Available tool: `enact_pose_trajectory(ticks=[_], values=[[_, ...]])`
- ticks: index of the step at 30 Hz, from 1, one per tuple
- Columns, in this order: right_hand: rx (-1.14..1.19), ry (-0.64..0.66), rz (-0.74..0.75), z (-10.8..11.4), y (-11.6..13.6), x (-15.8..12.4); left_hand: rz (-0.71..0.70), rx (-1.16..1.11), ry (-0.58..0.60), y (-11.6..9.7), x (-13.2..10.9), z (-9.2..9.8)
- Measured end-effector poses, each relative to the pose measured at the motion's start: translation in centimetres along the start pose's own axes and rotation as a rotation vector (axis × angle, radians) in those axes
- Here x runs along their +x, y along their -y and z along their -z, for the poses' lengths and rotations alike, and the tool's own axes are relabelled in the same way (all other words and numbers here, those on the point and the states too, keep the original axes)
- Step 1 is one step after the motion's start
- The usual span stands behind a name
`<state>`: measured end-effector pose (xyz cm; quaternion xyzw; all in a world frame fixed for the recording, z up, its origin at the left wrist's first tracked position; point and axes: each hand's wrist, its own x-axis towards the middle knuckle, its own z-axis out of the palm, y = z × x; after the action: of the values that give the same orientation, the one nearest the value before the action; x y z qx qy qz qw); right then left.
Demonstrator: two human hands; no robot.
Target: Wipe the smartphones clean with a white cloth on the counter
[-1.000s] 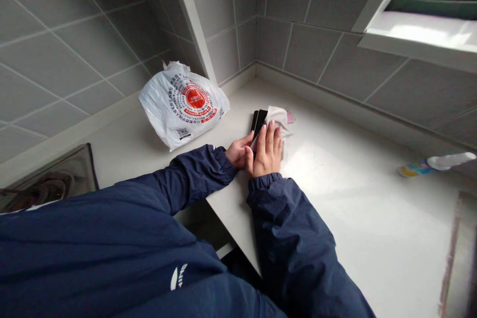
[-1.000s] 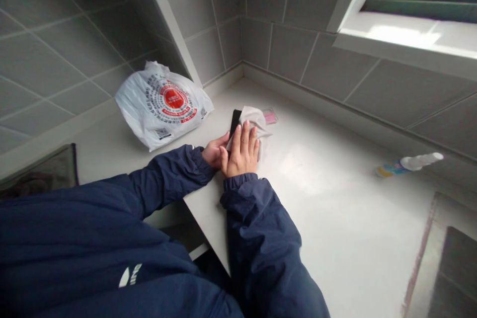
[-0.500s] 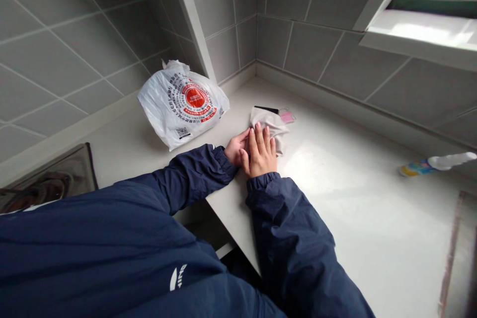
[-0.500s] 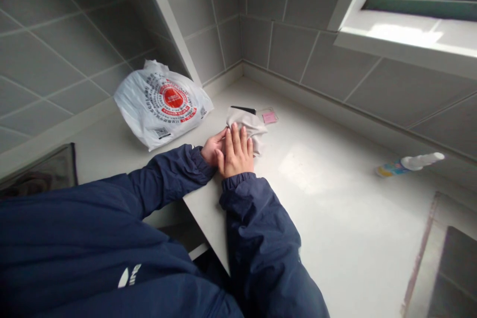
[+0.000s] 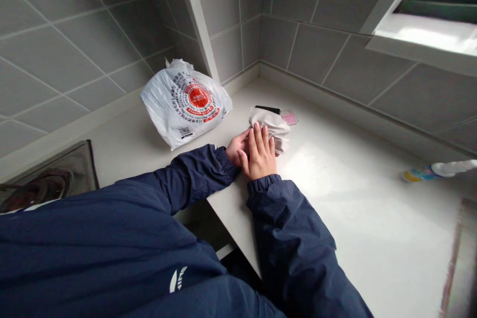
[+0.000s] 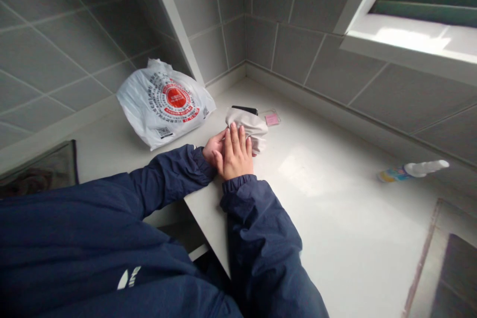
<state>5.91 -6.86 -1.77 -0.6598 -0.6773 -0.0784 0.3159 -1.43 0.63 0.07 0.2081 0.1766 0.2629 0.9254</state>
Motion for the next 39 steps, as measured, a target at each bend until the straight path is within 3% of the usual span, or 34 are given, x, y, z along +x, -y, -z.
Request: enact_pose_trajectory(ticks=[5, 10, 16, 21, 27, 33, 39], values=[[-0.057, -0.064, -0.049, 1.7, -0.8, 1.4, 0.014, 0.098, 0.068, 0.6, -0.1, -0.8], [-0.060, -0.135, -0.112, 2.5, -1.6, 1.7, 0.142, 0.181, 0.027, 0.7, -0.7, -1.6], [-0.030, -0.059, 0.033, 3.1, -1.8, 1.7, -0.071, 0.127, 0.045, 1.0, -0.8, -1.5], [-0.033, -0.114, -0.106, 3.1, -2.3, 1.9, 0.135, 0.111, -0.011, 0.8, -0.5, -0.5], [0.004, 0.048, 0.099, 3.4, -1.9, 1.8, 0.020, 0.072, 0.097, 0.8, -0.2, -0.8], [0.001, -0.043, -0.109, 2.7, -2.6, 1.6, 0.173, 0.063, 0.011, 0.4, -0.3, -0.6], [0.022, -0.071, -0.083, 3.0, -4.1, 1.9, 0.182, 0.075, 0.052, 0.6, -0.2, 0.4]])
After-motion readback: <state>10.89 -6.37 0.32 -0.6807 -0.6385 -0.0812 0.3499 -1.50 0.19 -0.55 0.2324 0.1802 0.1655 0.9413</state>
